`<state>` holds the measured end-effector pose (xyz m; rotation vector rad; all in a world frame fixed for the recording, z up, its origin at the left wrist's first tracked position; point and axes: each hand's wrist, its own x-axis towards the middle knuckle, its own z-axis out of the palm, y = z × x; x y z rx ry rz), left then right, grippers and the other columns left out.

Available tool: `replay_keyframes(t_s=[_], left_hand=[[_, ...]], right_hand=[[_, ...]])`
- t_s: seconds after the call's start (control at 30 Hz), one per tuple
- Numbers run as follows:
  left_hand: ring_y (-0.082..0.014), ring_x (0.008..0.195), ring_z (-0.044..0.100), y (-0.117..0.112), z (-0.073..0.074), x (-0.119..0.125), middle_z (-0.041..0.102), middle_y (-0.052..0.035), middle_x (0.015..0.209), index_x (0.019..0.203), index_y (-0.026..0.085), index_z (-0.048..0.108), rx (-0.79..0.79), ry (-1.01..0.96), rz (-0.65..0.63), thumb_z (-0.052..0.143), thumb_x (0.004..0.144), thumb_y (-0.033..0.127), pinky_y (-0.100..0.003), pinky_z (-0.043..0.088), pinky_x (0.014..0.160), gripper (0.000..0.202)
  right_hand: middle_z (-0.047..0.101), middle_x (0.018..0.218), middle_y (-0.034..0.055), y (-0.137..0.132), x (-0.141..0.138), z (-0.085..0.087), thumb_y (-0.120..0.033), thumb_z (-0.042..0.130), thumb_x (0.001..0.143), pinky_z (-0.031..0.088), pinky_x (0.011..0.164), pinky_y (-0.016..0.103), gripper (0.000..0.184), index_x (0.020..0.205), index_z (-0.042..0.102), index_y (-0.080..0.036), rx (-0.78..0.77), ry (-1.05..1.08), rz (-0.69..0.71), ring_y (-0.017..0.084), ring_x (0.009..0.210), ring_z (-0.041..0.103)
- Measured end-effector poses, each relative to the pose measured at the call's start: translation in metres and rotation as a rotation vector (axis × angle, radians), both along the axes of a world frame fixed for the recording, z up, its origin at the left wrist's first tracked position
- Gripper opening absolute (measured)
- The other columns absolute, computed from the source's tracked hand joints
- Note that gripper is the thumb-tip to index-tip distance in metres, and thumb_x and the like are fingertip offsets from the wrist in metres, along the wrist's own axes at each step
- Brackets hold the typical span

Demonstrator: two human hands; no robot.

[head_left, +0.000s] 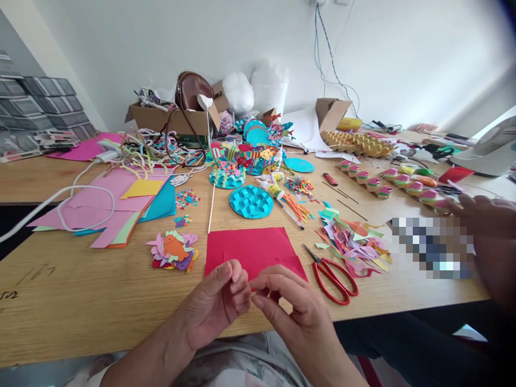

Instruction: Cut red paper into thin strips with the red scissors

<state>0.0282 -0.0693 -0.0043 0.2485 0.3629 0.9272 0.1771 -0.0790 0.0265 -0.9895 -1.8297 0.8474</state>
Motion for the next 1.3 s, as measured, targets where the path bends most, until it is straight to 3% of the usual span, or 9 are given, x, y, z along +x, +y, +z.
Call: replay_keyframes(t_s=[0.23, 0.6, 0.87, 1.0, 1.13, 1.3], left_hand=[[-0.0078, 0.061, 0.055, -0.002, -0.002, 0.002, 0.059, 0.0007, 0.069, 0.07, 0.014, 0.061, -0.179, 0.126, 0.111, 0.073, 0.065, 0.025, -0.017, 0.042, 0.056, 0.017], [-0.0069, 0.056, 0.052, -0.003, -0.002, 0.006, 0.056, 0.0034, 0.059, 0.065, 0.015, 0.06, -0.074, 0.205, 0.266, 0.07, 0.068, 0.024, -0.018, 0.041, 0.055, 0.014], [-0.0091, 0.061, 0.056, -0.006, -0.002, 0.005, 0.059, 0.0006, 0.064, 0.07, 0.014, 0.062, -0.143, 0.143, 0.167, 0.071, 0.068, 0.024, -0.019, 0.043, 0.058, 0.014], [-0.0056, 0.05, 0.05, -0.008, -0.006, 0.004, 0.055, 0.0027, 0.059, 0.069, 0.013, 0.061, -0.23, 0.044, 0.067, 0.071, 0.067, 0.025, -0.017, 0.039, 0.05, 0.016], [-0.0052, 0.049, 0.048, -0.008, -0.009, 0.002, 0.05, 0.0038, 0.056, 0.066, 0.013, 0.057, -0.22, -0.015, 0.007, 0.071, 0.067, 0.031, -0.016, 0.037, 0.05, 0.023], [-0.0055, 0.049, 0.048, -0.009, -0.008, 0.003, 0.049, 0.0041, 0.055, 0.066, 0.013, 0.057, -0.216, -0.003, 0.021, 0.071, 0.068, 0.03, -0.017, 0.037, 0.05, 0.022]], right_hand=[[0.056, 0.068, 0.0008, 0.013, -0.019, 0.006, -0.014, 0.061, 0.075, 0.042, 0.054, 0.021, 0.003, 0.073, 0.062, -0.016, -0.02, -0.096, -0.048, 0.012, 0.061, 0.054], [0.057, 0.061, 0.0014, 0.014, -0.026, 0.002, -0.012, 0.05, 0.079, 0.042, 0.051, 0.02, 0.017, 0.069, 0.063, -0.016, -0.024, -0.106, -0.076, 0.011, 0.055, 0.054], [0.052, 0.059, 0.0, 0.013, -0.025, 0.004, -0.01, 0.05, 0.077, 0.039, 0.049, 0.021, 0.018, 0.061, 0.054, -0.016, -0.04, -0.113, -0.065, 0.011, 0.054, 0.05], [0.055, 0.061, -0.0002, 0.013, -0.023, 0.004, -0.011, 0.051, 0.077, 0.042, 0.048, 0.019, 0.016, 0.062, 0.055, -0.016, -0.209, -0.006, -0.023, 0.011, 0.055, 0.053], [0.056, 0.061, -0.0011, 0.015, -0.024, 0.002, -0.018, 0.052, 0.079, 0.046, 0.045, 0.018, 0.014, 0.065, 0.056, -0.016, -0.373, 0.127, 0.012, 0.01, 0.051, 0.055], [0.057, 0.06, -0.0015, 0.016, -0.023, -0.001, -0.015, 0.056, 0.077, 0.046, 0.047, 0.017, 0.011, 0.067, 0.061, -0.017, -0.281, 0.132, 0.017, 0.009, 0.052, 0.057]])
